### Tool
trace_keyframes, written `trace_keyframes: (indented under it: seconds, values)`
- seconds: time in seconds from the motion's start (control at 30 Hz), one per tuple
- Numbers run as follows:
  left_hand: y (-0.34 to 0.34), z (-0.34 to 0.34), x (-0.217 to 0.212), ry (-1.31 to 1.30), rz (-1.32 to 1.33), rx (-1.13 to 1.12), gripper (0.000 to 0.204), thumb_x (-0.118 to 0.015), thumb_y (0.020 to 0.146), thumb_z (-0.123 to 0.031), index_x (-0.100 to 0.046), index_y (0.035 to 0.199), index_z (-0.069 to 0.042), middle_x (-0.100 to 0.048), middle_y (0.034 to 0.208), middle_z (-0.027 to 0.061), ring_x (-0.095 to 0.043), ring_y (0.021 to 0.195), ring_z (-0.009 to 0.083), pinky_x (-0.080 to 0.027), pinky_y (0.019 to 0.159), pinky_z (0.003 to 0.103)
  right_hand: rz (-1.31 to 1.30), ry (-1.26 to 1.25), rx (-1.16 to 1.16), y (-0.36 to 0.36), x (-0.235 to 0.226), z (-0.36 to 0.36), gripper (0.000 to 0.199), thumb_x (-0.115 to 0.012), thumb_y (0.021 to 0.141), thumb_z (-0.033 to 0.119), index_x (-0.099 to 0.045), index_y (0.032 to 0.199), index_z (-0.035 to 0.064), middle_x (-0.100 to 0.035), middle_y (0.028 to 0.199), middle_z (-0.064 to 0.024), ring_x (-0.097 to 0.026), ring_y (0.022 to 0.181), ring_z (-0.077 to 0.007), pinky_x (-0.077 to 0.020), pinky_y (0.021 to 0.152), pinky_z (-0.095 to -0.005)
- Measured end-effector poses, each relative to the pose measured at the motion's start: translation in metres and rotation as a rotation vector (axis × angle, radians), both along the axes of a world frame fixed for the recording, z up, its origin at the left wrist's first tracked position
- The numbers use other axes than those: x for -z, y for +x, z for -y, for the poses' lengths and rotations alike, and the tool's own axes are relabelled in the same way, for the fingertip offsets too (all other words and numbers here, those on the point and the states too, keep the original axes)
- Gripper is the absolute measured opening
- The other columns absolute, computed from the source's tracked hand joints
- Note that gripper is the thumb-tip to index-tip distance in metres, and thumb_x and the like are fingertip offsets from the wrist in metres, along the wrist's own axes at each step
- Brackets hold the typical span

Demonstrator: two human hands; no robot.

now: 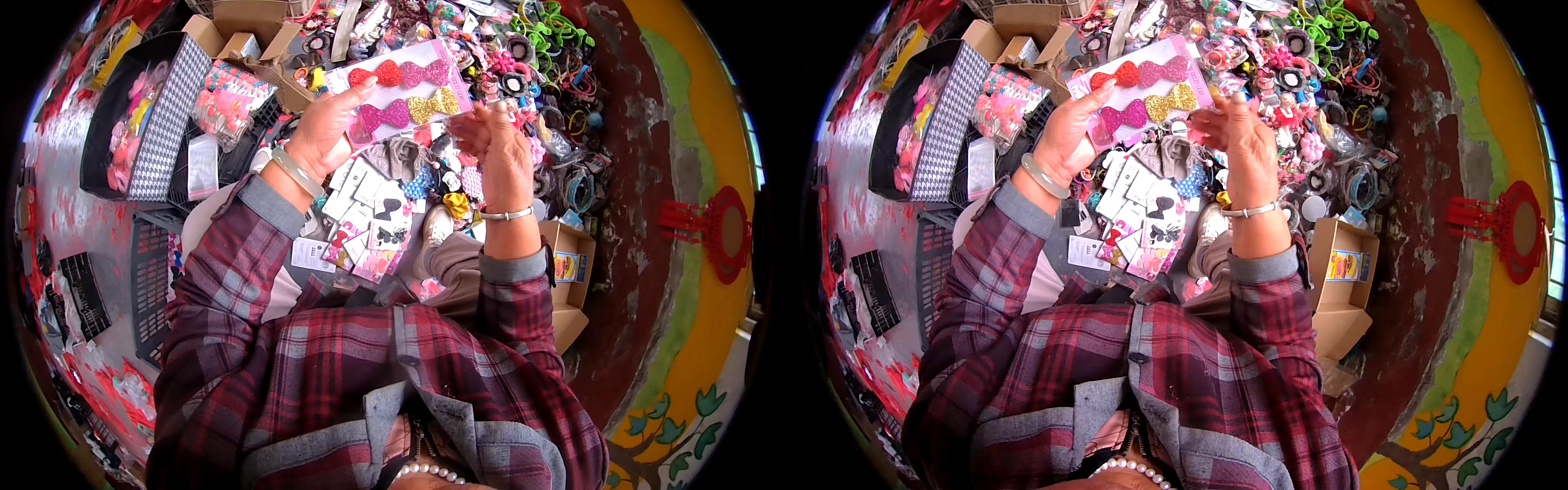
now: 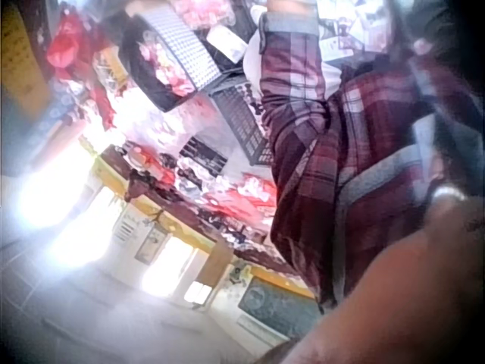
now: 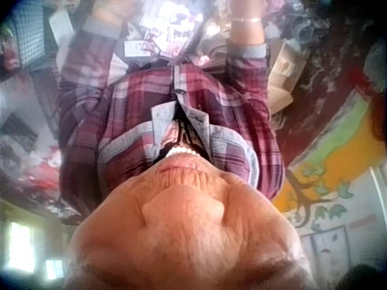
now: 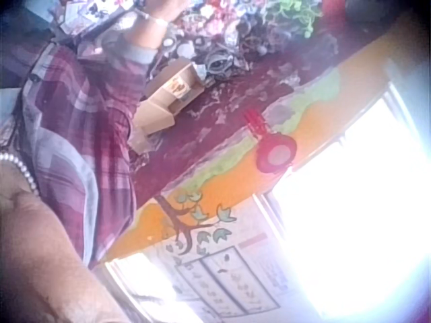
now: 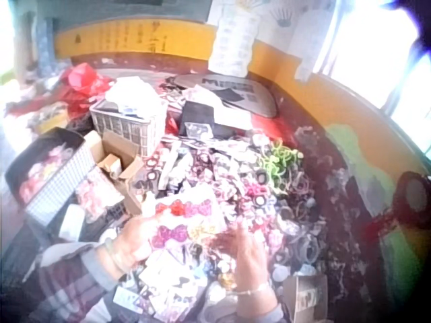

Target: The person sits on the floor surrounded by boxes and piles of hair accessories. They pick up a package of hair bows, turn it over to inspect the back, and then place it down among other items.

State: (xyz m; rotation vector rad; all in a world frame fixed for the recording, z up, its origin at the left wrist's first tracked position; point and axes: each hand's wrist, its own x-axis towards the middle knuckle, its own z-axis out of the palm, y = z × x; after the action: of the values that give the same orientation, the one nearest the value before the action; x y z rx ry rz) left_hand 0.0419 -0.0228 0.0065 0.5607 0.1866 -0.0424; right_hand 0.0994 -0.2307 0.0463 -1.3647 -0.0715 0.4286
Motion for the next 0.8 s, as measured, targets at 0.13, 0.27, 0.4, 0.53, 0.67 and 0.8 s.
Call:
trace_keyframes:
  seconds: [0.13,0.27,0.4,0.53,0.67,0.8]
  values:
    - [0.002,0.004,0.004,0.001,-0.006,-0.008,0.025,-0.054,0.087,-0.011,-0.054,0.108,0.003,-0.059,0.105,0.0109,-0.060,0.091,0.0192,-0.050,0.082,0.034,0.252,-0.073,0.211,0.007,0.009,0.001,0.030,-0.054,0.089,0.025,-0.059,0.108,0.0037,-0.063,0.094,-0.0053,-0.057,0.089,-0.0135,-0.0452,0.071,-0.0243]
    - [-0.001,0.010,0.002,-0.012,0.001,0.000,0.028,-0.052,0.088,-0.013,-0.051,0.112,0.001,-0.057,0.109,0.0103,-0.057,0.098,0.0201,-0.046,0.087,0.035,0.210,0.003,0.161,-0.001,0.011,-0.006,0.020,-0.061,0.083,0.016,-0.063,0.098,0.0021,-0.063,0.089,-0.0060,-0.058,0.077,-0.0116,-0.0456,0.066,-0.0233]
    - [-0.001,0.014,-0.003,-0.011,0.037,0.046,0.033,-0.050,0.089,-0.014,-0.046,0.120,-0.001,-0.054,0.116,0.0102,-0.053,0.106,0.0214,-0.042,0.093,0.038,-0.013,0.198,0.088,0.001,0.015,-0.001,0.016,-0.063,0.081,0.012,-0.064,0.092,0.0004,-0.064,0.080,-0.0074,-0.058,0.064,-0.0123,-0.0454,0.056,-0.0223]
    - [-0.003,0.015,-0.003,-0.006,0.008,0.133,0.029,-0.056,0.086,-0.020,-0.051,0.110,-0.005,-0.057,0.108,0.0086,-0.056,0.099,0.0201,-0.046,0.088,0.038,0.178,0.075,0.203,0.002,0.006,0.002,0.011,-0.064,0.078,0.007,-0.066,0.085,-0.0011,-0.065,0.077,-0.0046,-0.056,0.064,-0.0090,-0.0428,0.056,-0.0209]
    - [-0.001,0.013,0.017,0.286,-0.186,0.166,0.033,-0.060,0.083,-0.030,-0.054,0.105,-0.006,-0.059,0.094,0.0079,-0.058,0.088,0.0220,-0.047,0.083,0.035,0.675,-0.197,0.344,0.008,0.009,0.007,0.008,-0.065,0.077,0.005,-0.065,0.083,-0.0004,-0.063,0.073,-0.0030,-0.056,0.063,-0.0095,-0.0434,0.055,-0.0231]
    - [-0.005,0.013,0.003,0.184,-0.139,0.203,0.043,-0.058,0.084,-0.032,-0.050,0.112,-0.001,-0.054,0.111,0.0169,-0.054,0.102,0.0260,-0.044,0.088,0.036,1.605,-0.788,0.346,0.006,-0.001,-0.003,0.017,-0.064,0.068,0.004,-0.062,0.085,0.0077,-0.061,0.076,-0.0040,-0.060,0.070,-0.0202,-0.0471,0.061,-0.0302]
